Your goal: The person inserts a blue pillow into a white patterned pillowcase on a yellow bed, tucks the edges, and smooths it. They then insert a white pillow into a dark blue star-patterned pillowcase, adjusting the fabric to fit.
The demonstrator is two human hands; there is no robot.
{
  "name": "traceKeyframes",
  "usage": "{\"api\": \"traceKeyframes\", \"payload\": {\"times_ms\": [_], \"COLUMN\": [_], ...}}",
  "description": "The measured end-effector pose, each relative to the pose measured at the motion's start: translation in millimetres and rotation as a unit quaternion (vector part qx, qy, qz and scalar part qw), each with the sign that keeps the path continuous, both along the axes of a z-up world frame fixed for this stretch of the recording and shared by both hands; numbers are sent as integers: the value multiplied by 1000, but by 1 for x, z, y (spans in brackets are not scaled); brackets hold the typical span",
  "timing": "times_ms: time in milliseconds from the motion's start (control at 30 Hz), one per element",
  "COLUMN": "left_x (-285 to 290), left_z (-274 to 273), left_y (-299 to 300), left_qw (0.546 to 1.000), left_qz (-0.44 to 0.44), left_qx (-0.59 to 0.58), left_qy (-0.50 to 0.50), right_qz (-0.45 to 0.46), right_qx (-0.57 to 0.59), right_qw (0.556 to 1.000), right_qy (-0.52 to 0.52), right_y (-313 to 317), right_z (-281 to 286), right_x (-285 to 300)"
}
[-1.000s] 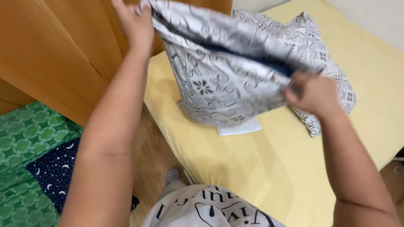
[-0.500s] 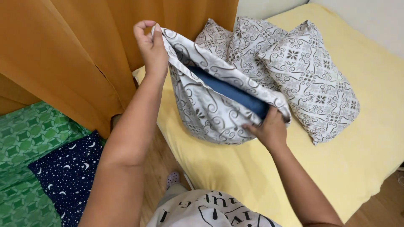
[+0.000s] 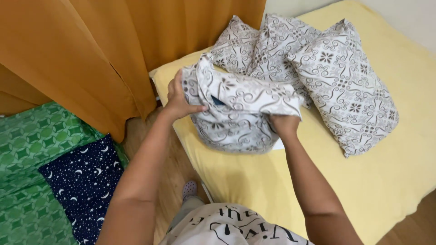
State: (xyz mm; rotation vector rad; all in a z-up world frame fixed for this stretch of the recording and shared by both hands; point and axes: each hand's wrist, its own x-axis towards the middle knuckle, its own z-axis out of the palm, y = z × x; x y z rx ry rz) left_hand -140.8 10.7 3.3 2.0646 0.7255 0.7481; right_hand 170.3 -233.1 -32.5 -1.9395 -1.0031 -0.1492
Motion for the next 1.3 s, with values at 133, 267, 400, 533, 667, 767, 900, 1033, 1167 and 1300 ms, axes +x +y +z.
{"api": "traceKeyframes", "payload": {"times_ms": [133,267,400,533,667,767,900,1033,1167,1300], "left_x": [13,21,27,27,60,89,107,86,62,61], "left_z": [-73,-88,-77,-19,-48,-93,-160,-182,-225,-322], "left_y": [5,-8,2,-23,-49,-95,-155,-177,-138,-55], "left_qw": [985,977,982,975,947,918,854,800,794,894], "left_qz": [131,84,104,6,-119,-83,-9,60,129,131], "left_qx": [-98,-195,-153,-165,-280,-369,-463,-574,-590,-428], "left_qy": [52,-10,-41,-149,-99,-119,-235,-162,66,28], "right_qz": [28,131,133,162,216,165,171,325,196,70], "right_qx": [56,188,265,323,332,257,104,-79,-248,-403], "right_qw": [997,967,953,932,911,933,967,940,949,909], "right_qy": [43,109,61,-39,-118,-192,-155,-75,-19,76], "right_y": [28,33,22,7,42,93,125,126,67,-12], "right_z": [55,131,199,254,274,228,175,44,-90,-145], "right_x": [2,-1,12,26,37,52,6,-4,-5,-15]}}
